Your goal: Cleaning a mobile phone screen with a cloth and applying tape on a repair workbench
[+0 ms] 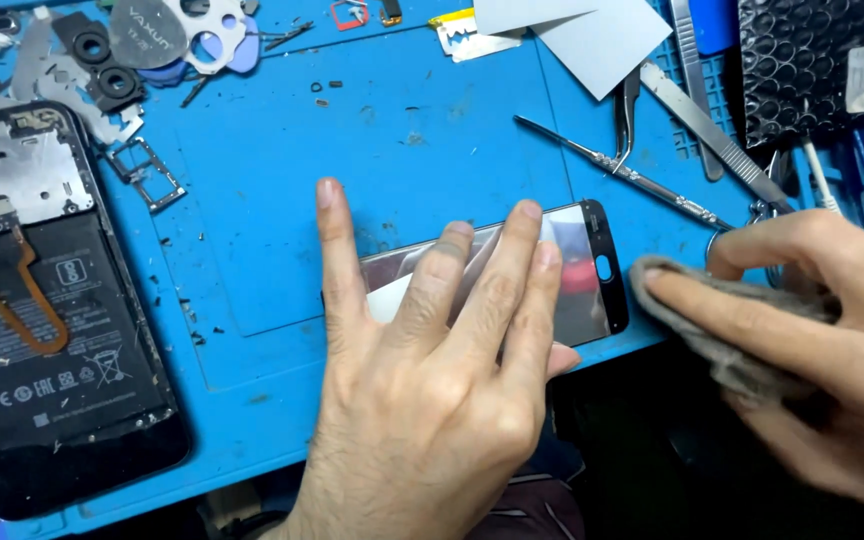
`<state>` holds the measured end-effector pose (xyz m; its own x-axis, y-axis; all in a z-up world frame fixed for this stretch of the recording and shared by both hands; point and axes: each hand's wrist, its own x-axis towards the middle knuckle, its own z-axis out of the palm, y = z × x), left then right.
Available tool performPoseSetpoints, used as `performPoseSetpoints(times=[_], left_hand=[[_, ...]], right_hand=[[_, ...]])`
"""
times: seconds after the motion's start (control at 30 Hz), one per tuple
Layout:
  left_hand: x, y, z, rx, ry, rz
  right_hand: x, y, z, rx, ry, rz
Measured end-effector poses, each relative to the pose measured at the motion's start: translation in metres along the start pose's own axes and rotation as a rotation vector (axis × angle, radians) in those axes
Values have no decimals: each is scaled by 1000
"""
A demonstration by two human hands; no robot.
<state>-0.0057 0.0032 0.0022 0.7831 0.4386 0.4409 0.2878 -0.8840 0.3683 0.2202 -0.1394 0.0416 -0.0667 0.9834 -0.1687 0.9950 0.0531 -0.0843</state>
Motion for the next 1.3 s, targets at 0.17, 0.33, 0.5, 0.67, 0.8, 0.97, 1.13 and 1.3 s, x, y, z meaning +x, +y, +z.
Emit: performPoseSetpoints(times=[0.17, 0.33, 0.5, 0.67, 0.8, 0.97, 1.13, 1.3], left_hand=[[-2, -1, 1, -11, 47, 0], [-3, -3, 4, -44, 79, -11], [-2, -3, 6, -74, 72, -48], [-2, -4, 7, -83, 69, -60], [-1, -4, 8, -98, 83, -66], [-1, -4, 7, -86, 66, -56], [0, -4, 8, -85, 80, -59], [1, -3, 7, -83, 69, -54]], right_hand=[[12, -19, 3, 144, 227, 117], [30, -36, 5, 124, 344, 135], [33, -33, 6, -93, 340, 10], [30, -34, 0, -310, 52, 79], [41, -43, -2, -259, 177, 61], [42, -39, -2, -252, 133, 42], [42, -35, -5, -199, 148, 35], [48, -35, -3, -238, 219, 57]])
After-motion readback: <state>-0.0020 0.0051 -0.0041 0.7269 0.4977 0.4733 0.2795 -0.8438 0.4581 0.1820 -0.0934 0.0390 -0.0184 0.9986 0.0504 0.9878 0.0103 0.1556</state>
